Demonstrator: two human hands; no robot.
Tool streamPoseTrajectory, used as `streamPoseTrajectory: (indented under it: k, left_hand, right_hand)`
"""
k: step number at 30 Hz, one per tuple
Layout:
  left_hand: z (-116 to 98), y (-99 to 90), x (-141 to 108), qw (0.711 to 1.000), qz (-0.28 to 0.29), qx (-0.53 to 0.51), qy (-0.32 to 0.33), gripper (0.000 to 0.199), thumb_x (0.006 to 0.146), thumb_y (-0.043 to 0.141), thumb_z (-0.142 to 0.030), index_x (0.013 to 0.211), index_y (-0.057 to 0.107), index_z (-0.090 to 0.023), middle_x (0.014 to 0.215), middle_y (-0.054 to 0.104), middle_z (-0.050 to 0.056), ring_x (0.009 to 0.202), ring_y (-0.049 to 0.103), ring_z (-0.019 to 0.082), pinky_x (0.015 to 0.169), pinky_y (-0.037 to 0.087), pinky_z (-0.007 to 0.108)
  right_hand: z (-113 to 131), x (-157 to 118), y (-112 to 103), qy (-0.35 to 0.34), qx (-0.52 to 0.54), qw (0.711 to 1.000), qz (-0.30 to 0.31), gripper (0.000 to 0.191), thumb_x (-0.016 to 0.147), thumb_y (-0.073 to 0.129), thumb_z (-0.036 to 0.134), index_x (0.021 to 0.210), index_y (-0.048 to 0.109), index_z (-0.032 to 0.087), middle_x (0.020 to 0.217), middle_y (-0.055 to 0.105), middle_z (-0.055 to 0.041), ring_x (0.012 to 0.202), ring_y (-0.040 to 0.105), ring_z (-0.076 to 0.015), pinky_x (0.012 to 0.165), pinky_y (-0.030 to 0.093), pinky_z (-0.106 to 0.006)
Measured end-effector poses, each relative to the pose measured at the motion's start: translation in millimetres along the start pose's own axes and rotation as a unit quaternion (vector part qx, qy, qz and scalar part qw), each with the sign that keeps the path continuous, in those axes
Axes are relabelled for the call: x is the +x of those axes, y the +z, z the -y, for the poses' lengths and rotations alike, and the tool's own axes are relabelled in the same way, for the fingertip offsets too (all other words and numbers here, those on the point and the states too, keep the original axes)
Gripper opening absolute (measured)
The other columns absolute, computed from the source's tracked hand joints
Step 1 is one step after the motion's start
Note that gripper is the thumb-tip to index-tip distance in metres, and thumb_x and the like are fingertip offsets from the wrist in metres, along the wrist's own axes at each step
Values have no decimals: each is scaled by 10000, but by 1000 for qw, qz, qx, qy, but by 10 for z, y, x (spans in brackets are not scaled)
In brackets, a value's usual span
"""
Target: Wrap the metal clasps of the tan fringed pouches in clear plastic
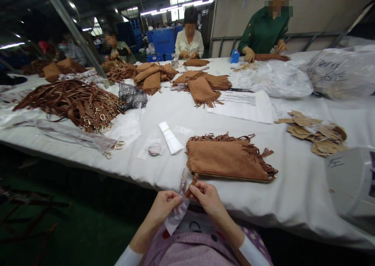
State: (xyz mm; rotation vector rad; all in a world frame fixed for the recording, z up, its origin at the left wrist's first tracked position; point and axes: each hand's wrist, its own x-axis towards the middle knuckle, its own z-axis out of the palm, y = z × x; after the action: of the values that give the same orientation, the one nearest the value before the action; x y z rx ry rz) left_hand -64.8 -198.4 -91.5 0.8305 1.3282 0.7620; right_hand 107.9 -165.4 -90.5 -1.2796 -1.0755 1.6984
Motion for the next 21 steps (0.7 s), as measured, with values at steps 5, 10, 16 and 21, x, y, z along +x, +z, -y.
streamPoseTrajectory:
  k: [5, 10, 16, 21]
  left_hand:
    - [31, 94, -6, 1000, 21, -12, -6, 508, 685, 640, -630, 788, 575, -137, 547, 625, 10, 418, 529, 106, 450, 339, 200]
    - [-21, 59, -119, 992, 114, -43, -32, 469, 667, 710, -548, 779, 640, -98, 615, 617, 10, 470, 459, 56, 473, 290, 181]
    - [79, -38, -166, 994, 84, -37, -61, 373, 552, 823, -398, 612, 584, -118, 541, 589, -9, 473, 461, 63, 497, 302, 191]
    - [80, -39, -160, 999, 30, -24, -19, 330, 534, 830, -339, 589, 587, -123, 524, 580, -25, 470, 456, 62, 502, 321, 192]
  right_hand:
    - [51, -26, 28, 14, -2, 1000, -1, 358, 680, 681, 501, 628, 604, 155, 544, 600, 6, 496, 475, -115, 497, 328, -244]
    - [46, -36, 25, 35, 10, 999, -6, 364, 682, 682, 504, 629, 592, 156, 527, 601, 5, 469, 468, -103, 487, 327, -235]
    - [60, -50, -5, 43, 62, 997, -13, 370, 679, 706, 505, 649, 622, 146, 527, 583, 10, 459, 433, -82, 460, 289, -216]
    - [77, -80, -13, 58, 92, 994, 27, 375, 715, 698, 502, 654, 626, 139, 536, 589, -3, 451, 414, -70, 443, 251, -205]
